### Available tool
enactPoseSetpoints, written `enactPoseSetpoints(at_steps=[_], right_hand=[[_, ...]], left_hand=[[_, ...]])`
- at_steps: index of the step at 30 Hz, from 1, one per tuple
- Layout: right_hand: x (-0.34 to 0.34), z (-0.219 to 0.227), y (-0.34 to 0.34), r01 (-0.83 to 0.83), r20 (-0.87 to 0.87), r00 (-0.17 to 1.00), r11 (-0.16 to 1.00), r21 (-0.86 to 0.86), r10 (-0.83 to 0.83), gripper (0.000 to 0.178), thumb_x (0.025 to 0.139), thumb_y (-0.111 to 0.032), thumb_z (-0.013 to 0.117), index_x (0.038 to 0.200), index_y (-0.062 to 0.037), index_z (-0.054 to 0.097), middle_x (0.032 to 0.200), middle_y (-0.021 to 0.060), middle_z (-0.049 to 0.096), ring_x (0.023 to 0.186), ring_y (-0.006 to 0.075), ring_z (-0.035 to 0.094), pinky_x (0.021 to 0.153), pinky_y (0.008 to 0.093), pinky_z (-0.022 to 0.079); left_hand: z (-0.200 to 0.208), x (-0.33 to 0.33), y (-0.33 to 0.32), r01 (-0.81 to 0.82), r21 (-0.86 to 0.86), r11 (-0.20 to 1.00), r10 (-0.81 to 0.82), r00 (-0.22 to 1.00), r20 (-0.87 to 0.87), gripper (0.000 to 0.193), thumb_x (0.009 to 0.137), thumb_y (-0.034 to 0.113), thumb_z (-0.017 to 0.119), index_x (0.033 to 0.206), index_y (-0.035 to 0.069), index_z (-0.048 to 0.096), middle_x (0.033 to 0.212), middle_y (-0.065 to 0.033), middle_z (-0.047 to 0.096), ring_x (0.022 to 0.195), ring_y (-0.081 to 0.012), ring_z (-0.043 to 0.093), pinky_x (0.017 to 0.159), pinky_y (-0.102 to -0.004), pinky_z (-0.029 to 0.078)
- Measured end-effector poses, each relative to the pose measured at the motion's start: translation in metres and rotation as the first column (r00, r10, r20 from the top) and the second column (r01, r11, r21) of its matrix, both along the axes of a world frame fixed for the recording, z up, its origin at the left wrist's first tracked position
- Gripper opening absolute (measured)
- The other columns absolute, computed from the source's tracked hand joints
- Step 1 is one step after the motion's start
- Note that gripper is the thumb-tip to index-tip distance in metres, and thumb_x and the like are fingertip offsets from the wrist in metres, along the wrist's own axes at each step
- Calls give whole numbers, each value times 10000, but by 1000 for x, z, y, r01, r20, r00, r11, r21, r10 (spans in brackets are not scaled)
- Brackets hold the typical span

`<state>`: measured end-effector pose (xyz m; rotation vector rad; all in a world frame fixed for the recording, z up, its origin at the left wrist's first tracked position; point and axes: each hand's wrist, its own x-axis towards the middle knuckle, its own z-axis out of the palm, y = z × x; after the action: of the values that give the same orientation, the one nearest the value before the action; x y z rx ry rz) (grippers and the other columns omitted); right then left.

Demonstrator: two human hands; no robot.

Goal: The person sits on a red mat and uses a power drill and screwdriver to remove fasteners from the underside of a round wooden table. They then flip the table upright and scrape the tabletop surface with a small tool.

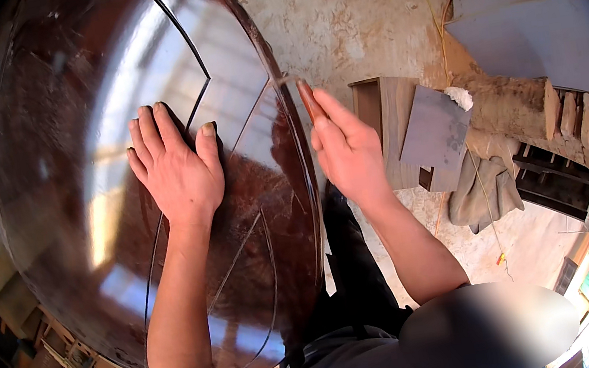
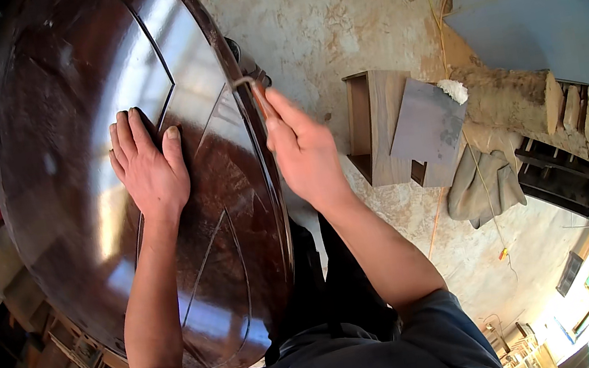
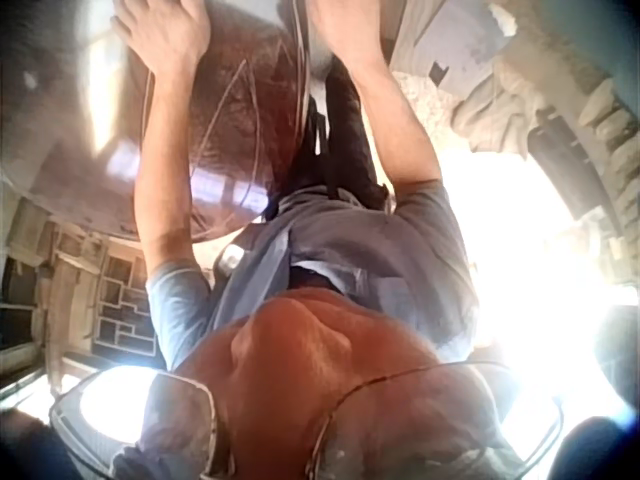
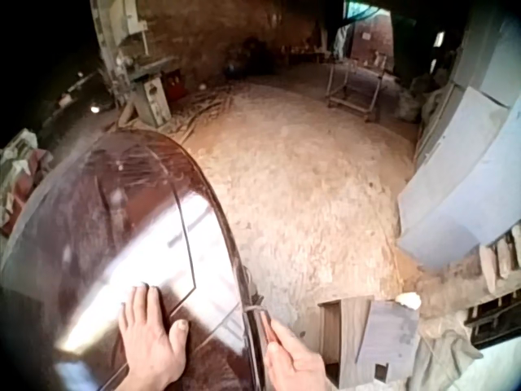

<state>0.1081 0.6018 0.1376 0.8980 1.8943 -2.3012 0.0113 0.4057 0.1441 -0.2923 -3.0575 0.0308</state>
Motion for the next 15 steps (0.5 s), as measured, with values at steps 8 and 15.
enactPoseSetpoints(at_steps=[8, 15], right_hand=[[-14, 15, 1, -73, 87, 994, 986, 153, 60, 402, 1004, -142, 535, 1397, -59, 520, 905, 78, 666, 759, 111, 577, 740, 267, 490], [-21, 11, -5, -52, -25, 998, 952, 302, 62, 375, 995, -121, 527, 1367, -78, 541, 1199, 199, 662, 1030, 333, 671, 881, 337, 501]], left_hand=[[-2, -1, 0, 7, 5, 1000, -7, 1000, -17, 663, 1001, 450, 431, 1474, -7, 352, 1548, -207, 320, 1465, -375, 234, 1184, -524, 162], [-2, 0, 1, 13, 9, 1000, -13, 1000, -25, 651, 1006, 440, 430, 1476, -3, 352, 1550, -204, 319, 1461, -373, 245, 1182, -524, 170]])
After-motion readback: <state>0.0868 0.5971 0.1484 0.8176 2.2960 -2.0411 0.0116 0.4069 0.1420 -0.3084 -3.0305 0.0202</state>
